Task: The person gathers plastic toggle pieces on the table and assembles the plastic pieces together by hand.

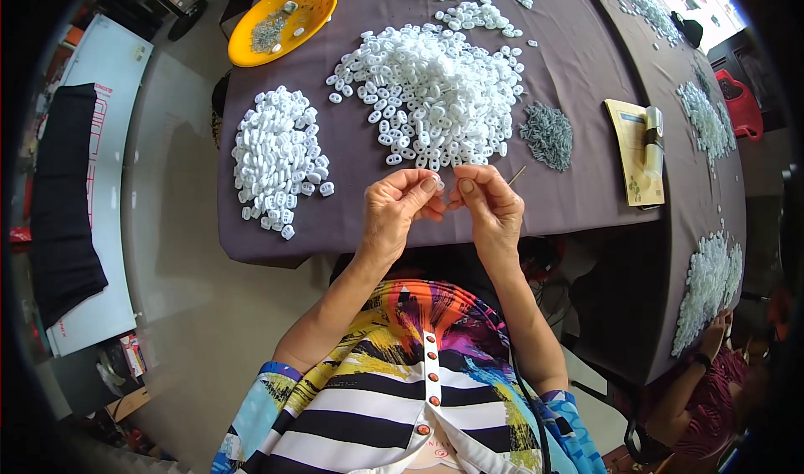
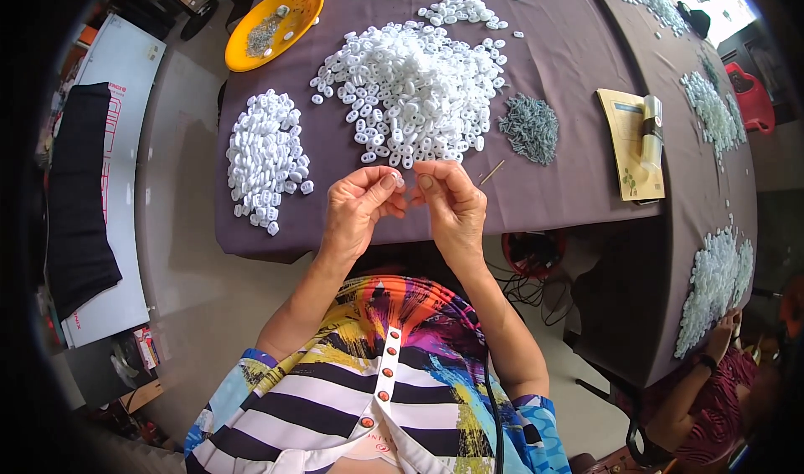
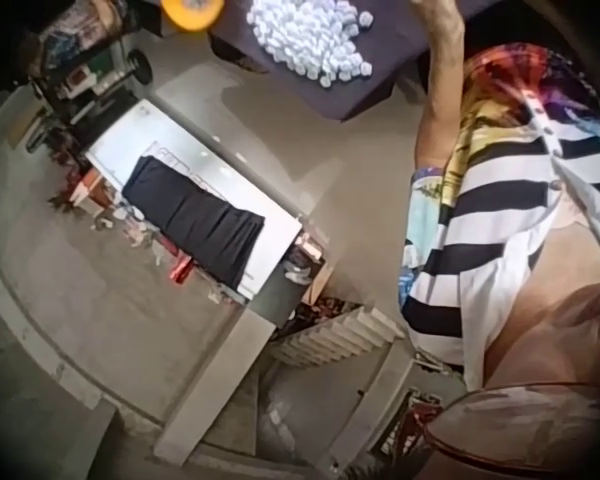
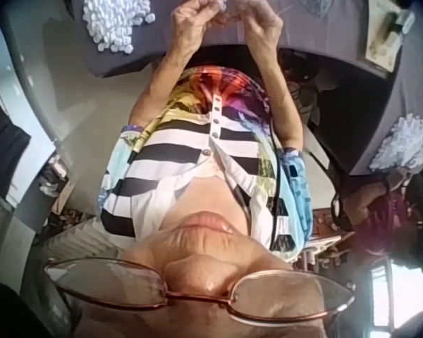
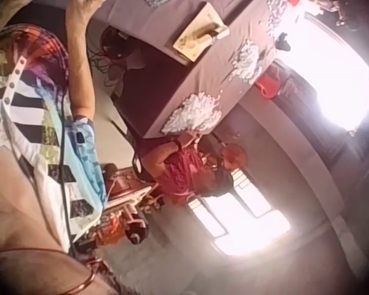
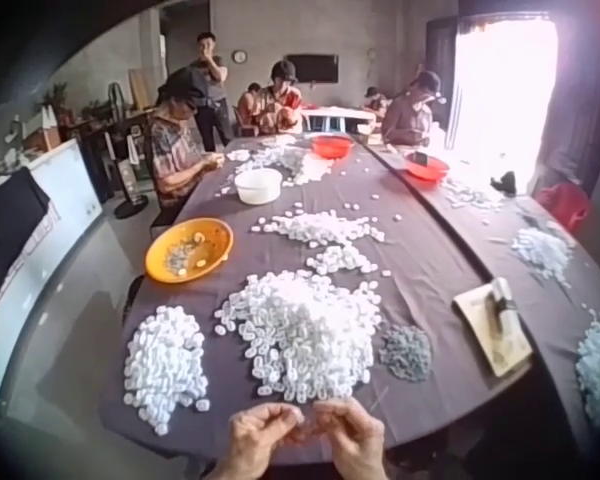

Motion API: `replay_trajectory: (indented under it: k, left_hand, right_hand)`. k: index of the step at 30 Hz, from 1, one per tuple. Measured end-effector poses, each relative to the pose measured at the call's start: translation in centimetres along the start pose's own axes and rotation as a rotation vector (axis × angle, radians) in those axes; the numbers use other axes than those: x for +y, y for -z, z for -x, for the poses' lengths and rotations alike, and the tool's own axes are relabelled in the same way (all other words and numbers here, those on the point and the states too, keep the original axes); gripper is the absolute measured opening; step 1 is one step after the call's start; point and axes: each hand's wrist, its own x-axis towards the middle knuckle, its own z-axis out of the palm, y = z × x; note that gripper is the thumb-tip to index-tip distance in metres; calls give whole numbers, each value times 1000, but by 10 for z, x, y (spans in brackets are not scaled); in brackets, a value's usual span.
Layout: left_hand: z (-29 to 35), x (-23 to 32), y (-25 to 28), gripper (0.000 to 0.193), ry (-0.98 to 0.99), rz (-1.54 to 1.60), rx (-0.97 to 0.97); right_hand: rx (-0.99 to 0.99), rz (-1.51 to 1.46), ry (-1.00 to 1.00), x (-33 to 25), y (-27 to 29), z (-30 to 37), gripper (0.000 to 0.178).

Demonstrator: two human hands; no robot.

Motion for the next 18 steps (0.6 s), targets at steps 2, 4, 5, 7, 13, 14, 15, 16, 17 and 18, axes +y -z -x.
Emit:
replay_trajectory:
  k: [2, 4, 5, 7, 13, 14, 15, 16, 17, 18]
  left_hand:
    - [0, 0, 1, 15, -12, -17, 4]
    - [0, 0, 2, 15, -29, -126, -19]
    - [1, 1, 2, 15, -29, -126, -18]
    - [2, 3, 1, 15, -94, -236, -3]
    - [7, 9, -8, 13, -175, -410, 19]
    - [7, 9, -9, 13, -175, -410, 19]
    - [7, 10, -9, 13, -180, -432, 15]
    - [7, 10, -9, 13, -185, -453, 12]
    - [8, 10, -9, 13, -184, -454, 13]
    - [8, 10, -9, 13, -178, -458, 19]
  right_hand:
    - [-18, 25, 29, -2, -1, 1, 14]
    - [-41, 18, -8, -4, -1, 2, 16]
    - [-42, 17, -8, -6, -2, 3, 16]
    - [-67, 48, 9, -9, -3, 3, 18]
    - [-72, 13, 4, -6, -2, 3, 18]
    - [-72, 12, 4, -5, -2, 3, 18]
    - [-83, 35, 27, -4, -1, 2, 18]
    - [-95, 58, 49, -4, -1, 2, 19]
    - [-95, 58, 48, -4, -2, 2, 19]
    - [-99, 88, 61, -5, -2, 2, 19]
